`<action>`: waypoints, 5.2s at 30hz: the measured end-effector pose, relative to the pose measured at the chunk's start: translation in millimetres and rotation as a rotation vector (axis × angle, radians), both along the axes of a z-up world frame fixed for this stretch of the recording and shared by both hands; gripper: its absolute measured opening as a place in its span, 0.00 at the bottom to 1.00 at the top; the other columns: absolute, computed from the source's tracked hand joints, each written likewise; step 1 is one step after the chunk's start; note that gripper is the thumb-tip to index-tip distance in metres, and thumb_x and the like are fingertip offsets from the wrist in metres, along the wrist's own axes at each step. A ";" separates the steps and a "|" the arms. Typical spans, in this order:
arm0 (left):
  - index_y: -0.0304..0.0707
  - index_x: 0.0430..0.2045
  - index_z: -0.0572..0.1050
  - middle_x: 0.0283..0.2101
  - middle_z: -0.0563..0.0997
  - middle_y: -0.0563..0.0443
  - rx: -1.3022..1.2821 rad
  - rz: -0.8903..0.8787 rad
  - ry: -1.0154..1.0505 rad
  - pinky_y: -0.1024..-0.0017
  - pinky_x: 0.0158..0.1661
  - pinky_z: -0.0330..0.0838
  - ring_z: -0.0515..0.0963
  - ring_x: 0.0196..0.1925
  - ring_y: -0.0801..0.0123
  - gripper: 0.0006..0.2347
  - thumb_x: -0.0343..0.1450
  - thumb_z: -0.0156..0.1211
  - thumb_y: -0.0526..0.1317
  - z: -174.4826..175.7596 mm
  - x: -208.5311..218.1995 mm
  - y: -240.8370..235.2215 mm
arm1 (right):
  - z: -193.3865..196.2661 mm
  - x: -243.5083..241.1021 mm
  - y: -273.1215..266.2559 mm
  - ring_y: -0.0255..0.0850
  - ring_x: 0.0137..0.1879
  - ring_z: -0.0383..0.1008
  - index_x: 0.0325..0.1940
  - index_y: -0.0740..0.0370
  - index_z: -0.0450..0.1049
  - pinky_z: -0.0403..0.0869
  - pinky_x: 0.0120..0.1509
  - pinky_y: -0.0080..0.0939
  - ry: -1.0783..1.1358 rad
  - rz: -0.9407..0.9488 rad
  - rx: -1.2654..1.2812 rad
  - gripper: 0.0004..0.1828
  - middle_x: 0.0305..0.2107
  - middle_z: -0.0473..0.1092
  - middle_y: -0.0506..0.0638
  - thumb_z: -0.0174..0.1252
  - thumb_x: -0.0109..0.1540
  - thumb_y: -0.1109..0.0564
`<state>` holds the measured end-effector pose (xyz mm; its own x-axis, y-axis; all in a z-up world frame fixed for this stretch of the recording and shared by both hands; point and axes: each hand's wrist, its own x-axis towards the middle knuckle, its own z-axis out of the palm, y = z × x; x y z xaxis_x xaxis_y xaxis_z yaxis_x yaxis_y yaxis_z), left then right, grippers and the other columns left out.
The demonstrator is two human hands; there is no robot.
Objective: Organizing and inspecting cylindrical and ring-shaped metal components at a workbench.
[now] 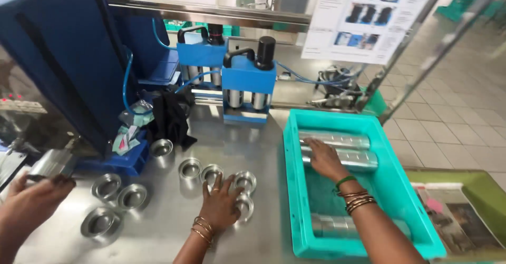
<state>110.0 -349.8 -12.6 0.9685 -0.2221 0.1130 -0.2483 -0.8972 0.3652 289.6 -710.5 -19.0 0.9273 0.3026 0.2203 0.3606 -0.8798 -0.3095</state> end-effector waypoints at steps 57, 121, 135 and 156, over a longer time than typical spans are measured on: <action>0.42 0.46 0.76 0.56 0.71 0.45 -0.062 0.386 -0.196 0.36 0.61 0.50 0.67 0.61 0.52 0.21 0.62 0.70 0.47 -19.8 -55.8 -58.2 | -16.0 -21.7 151.7 0.55 0.46 0.77 0.58 0.58 0.63 0.73 0.51 0.51 0.487 0.661 0.064 0.19 0.39 0.75 0.62 0.51 0.62 0.58; 0.34 0.50 0.74 0.52 0.73 0.41 -0.111 0.455 -0.253 0.45 0.55 0.58 0.71 0.53 0.48 0.28 0.61 0.68 0.53 -33.3 -82.3 -44.0 | -18.3 -43.3 182.4 0.51 0.52 0.72 0.69 0.53 0.61 0.70 0.59 0.51 1.065 0.670 0.065 0.27 0.46 0.68 0.59 0.56 0.65 0.55; 0.41 0.46 0.74 0.67 0.65 0.38 0.047 0.695 -0.080 0.36 0.60 0.51 0.61 0.68 0.41 0.28 0.64 0.60 0.65 -31.4 -30.3 -43.8 | 67.3 11.3 9.9 0.50 0.59 0.77 0.52 0.57 0.75 0.74 0.61 0.49 0.188 0.437 0.178 0.14 0.53 0.76 0.54 0.51 0.69 0.50; 0.41 0.39 0.76 0.61 0.71 0.36 0.078 0.888 -0.318 0.47 0.60 0.60 0.64 0.68 0.40 0.24 0.59 0.69 0.58 -28.2 -21.7 30.6 | -76.6 -36.8 -170.4 0.50 0.60 0.73 0.69 0.60 0.64 0.69 0.63 0.49 0.550 -0.307 0.486 0.50 0.55 0.70 0.57 0.77 0.45 0.51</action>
<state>88.3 -319.2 -40.9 0.7131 0.5636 0.4168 0.4596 -0.8249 0.3292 252.8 -880.9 -95.6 0.9678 0.0033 -0.2517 -0.1923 -0.6357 -0.7476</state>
